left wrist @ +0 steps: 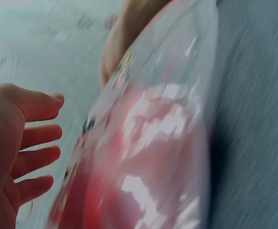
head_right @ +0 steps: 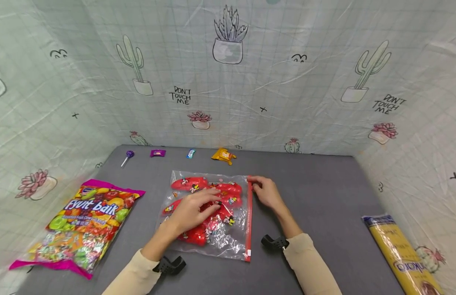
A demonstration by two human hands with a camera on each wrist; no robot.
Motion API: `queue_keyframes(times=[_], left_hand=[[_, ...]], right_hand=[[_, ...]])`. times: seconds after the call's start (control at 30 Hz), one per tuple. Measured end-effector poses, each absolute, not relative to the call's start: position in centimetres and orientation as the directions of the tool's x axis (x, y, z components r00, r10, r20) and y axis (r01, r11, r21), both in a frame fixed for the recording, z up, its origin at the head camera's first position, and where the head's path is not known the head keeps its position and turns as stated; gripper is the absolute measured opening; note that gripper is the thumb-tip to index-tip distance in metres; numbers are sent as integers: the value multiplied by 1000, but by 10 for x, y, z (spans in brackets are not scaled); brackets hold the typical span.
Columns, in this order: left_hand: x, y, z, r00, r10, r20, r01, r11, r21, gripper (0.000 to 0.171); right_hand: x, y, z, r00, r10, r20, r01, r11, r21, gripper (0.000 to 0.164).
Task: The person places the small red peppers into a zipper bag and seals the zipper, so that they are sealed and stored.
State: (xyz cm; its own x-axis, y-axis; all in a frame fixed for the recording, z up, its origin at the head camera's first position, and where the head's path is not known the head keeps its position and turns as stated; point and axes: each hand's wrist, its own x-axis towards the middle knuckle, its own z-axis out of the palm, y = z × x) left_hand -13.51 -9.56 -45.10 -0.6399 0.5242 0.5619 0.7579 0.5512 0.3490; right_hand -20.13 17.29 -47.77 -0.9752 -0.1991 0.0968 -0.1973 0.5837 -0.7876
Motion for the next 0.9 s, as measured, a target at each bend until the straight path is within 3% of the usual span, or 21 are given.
queue_keyframes(times=[0.13, 0.23, 0.43, 0.5, 0.63, 0.9], left_hand=[[-121, -77, -450, -558, 626, 545, 822, 511, 254, 27], [-108, -63, -451, -514, 723, 462, 854, 484, 192, 38], [-83, -45, -455, -544, 832, 104, 837, 531, 129, 98], [-79, -42, -457, -555, 832, 27, 829, 549, 106, 109], [-75, -40, -458, -549, 836, -7, 834, 548, 62, 106], [-75, -39, -452, -468, 882, 59, 884, 468, 11, 67]], right_hand=[[-203, 173, -480, -975, -197, 102, -200, 583, -787, 27], [-205, 173, -481, -976, -191, 107, -201, 591, -781, 27], [-205, 173, -482, -976, -185, 113, -204, 609, -766, 27], [-205, 173, -482, -978, -179, 111, -199, 609, -768, 27], [-204, 172, -482, -981, -166, 103, -186, 627, -757, 28], [-205, 175, -485, -985, -143, 100, -170, 653, -738, 29]])
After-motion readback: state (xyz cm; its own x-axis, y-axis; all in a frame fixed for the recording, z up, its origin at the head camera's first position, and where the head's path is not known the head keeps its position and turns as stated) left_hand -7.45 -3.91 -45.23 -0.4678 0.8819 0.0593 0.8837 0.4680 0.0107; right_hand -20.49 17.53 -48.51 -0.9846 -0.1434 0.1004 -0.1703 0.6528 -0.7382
